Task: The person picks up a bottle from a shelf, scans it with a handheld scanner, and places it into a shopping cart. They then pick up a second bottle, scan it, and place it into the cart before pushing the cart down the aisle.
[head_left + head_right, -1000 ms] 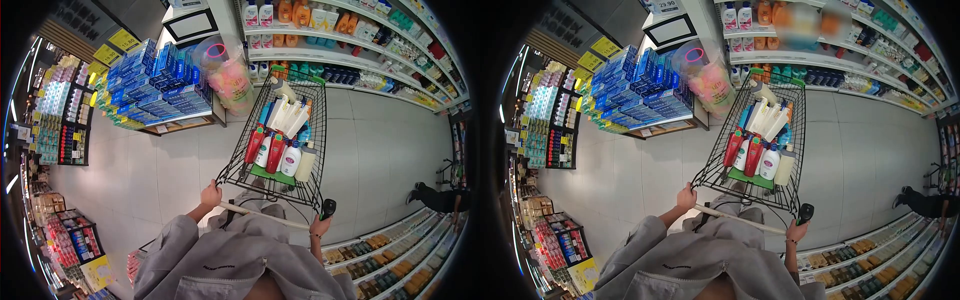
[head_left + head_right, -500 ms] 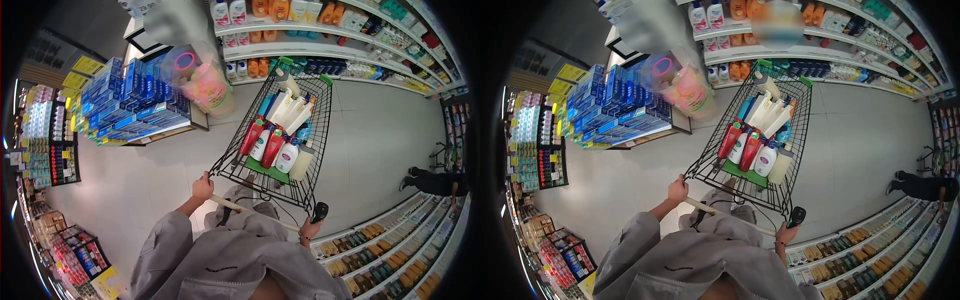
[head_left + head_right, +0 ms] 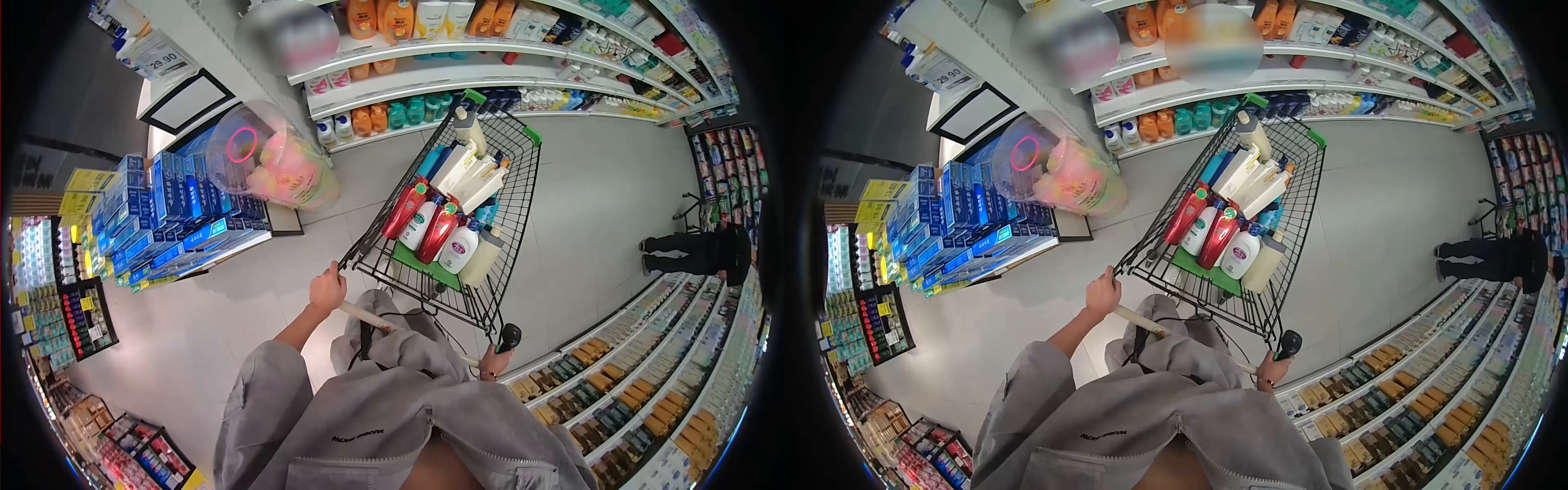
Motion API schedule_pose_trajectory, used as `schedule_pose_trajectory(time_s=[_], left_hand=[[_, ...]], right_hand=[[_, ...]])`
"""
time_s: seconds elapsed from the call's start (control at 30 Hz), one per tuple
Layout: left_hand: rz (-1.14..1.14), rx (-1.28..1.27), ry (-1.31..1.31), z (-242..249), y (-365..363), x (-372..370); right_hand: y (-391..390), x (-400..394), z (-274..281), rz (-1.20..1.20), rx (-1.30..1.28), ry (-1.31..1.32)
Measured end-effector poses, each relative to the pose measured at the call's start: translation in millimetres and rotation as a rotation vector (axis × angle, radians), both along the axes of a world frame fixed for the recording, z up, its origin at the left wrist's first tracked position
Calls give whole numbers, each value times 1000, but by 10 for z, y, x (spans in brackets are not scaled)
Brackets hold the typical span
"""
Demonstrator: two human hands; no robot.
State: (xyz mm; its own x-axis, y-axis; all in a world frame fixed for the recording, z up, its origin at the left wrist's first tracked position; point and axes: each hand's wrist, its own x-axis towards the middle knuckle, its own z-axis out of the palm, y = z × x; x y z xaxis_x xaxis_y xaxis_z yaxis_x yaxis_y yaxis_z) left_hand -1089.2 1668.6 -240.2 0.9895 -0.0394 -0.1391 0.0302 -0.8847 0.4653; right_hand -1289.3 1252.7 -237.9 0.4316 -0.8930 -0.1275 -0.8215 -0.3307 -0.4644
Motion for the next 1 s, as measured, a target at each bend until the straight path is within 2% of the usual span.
schedule_pose_trajectory(time_s=[0.4, 0.67, 0.8, 0.87, 1.0], left_hand=[[-196, 39, 37, 282, -889, 1182], [-249, 31, 29, 414, -1650, 1955], [-313, 10, 11, 489, -1983, 2301], [-343, -95, -37, 544, -2139, 2493], [-342, -90, 49, 565, -2524, 2932]], right_hand=[[-504, 590, 247, -125, -46, 68], [-1113, 1017, 240, -214, -85, -124], [-1296, 1222, 353, -317, -95, -95], [-1372, 1342, 458, -299, -106, -252], [-1631, 1688, 583, -366, -113, -203]])
